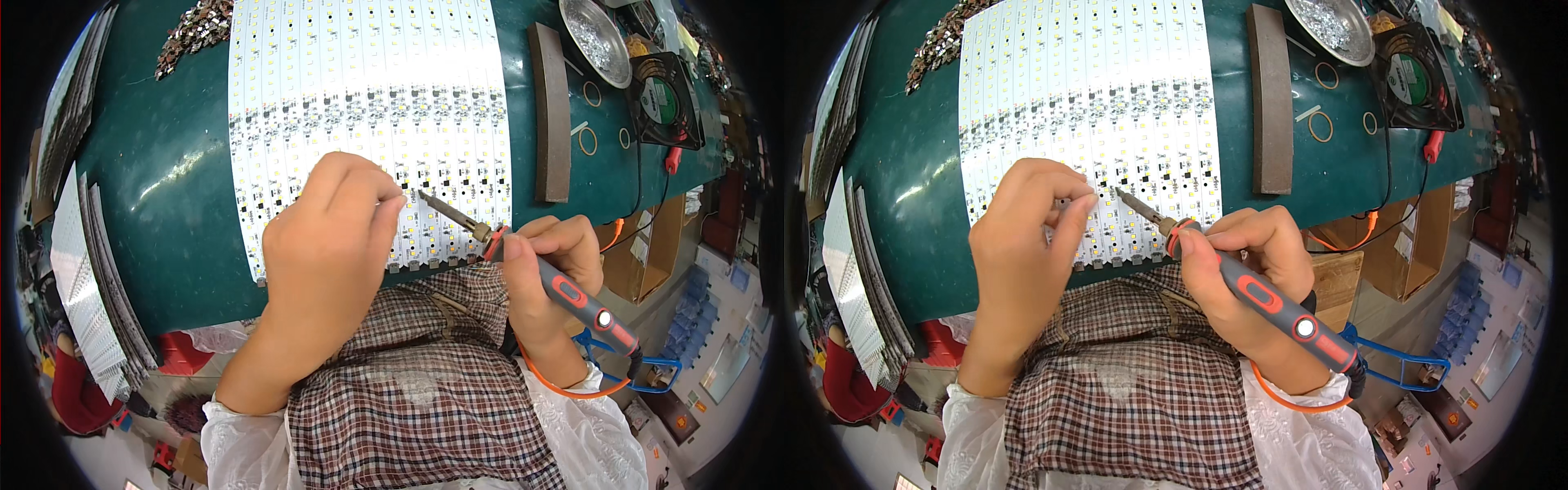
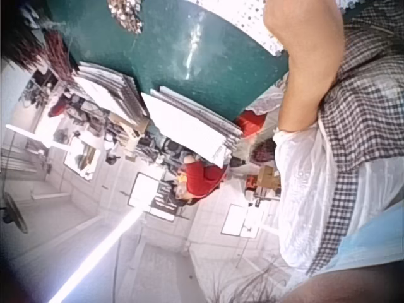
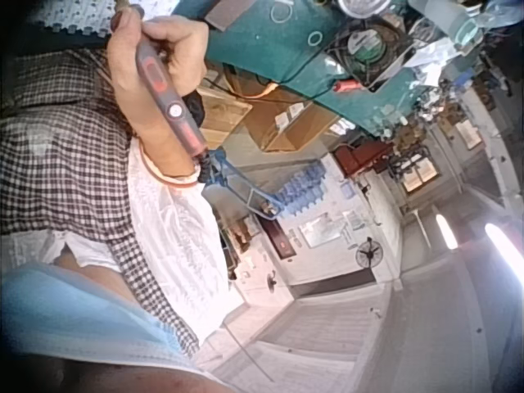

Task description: The person solders components onto an LED panel with a soldering iron, sets the panel aside, and inserts small metal connectors onto a new circuit board panel by hand.

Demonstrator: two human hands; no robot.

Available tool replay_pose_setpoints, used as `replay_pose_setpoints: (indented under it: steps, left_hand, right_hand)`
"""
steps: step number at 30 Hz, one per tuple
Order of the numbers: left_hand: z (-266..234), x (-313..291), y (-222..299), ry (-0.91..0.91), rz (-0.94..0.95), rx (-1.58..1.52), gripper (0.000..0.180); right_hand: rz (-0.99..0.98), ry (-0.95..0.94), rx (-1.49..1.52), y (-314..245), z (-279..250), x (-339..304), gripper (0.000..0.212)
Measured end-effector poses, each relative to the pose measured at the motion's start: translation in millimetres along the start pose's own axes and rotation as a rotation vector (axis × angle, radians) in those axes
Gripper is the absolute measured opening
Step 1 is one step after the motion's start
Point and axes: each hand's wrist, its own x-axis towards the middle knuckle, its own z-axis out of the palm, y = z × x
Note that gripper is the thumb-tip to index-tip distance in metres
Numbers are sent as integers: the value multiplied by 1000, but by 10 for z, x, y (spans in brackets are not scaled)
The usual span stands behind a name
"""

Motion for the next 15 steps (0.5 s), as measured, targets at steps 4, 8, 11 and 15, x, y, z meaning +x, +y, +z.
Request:
replay_pose_setpoints:
  steps: [4, 8, 11, 15]
  left_hand:
    - [-210, 87, 90, -68, -172, -94, 12]
    - [-291, 80, 117, -93, -198, -145, 8]
    - [-382, 9, 93, -58, -280, -197, 11]
    - [-464, -57, 80, -108, -279, -145, 12]
  right_hand:
    - [-19, 27, -46, -33, -85, 63, 25]
    - [49, 79, -50, -121, -98, 26, 25]
    - [54, 65, -110, -69, -71, 25, 27]
    - [45, 68, -92, -91, 1, -1, 21]
